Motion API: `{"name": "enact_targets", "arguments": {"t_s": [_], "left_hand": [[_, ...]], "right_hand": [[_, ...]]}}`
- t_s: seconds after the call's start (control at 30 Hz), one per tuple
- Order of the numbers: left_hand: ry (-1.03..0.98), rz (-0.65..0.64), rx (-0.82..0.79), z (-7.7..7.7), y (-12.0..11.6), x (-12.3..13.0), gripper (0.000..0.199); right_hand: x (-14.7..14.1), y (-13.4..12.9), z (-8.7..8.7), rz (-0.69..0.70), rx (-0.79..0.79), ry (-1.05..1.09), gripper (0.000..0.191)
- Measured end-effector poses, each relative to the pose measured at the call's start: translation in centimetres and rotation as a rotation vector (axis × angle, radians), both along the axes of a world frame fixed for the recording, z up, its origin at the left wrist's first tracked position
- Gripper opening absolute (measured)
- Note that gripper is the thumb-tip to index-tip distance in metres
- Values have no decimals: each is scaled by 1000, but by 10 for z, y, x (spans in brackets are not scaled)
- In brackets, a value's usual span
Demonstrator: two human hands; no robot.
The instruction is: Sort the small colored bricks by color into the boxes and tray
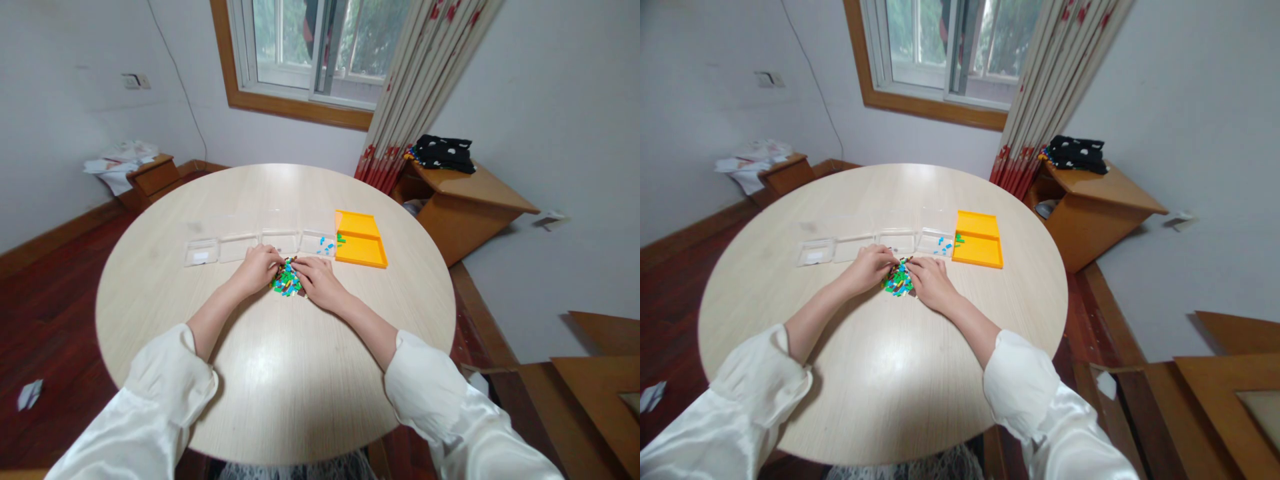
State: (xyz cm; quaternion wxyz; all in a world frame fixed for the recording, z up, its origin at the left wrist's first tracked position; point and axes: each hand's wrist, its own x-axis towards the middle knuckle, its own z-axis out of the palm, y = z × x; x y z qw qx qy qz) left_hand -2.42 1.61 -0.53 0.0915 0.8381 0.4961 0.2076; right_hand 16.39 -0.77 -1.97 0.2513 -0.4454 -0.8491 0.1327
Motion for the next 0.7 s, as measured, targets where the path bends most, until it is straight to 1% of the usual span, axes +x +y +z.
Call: {"name": "enact_targets", "arguments": {"t_s": [0.2, 0.47, 0.57, 0.7], "left_hand": [[26, 1, -41, 6, -3, 2, 28], [12, 23, -44, 11, -6, 4, 28], [4, 22, -46, 11, -6, 4, 28], [-35, 22, -23, 11, -7, 5, 24]], "right_hand": [[0, -1, 1, -10, 38, 9, 28], [2, 5, -5, -92, 64, 94, 25], [3, 7, -4, -98, 88, 179, 23], [3, 7, 2, -105, 93, 377, 12]]}}
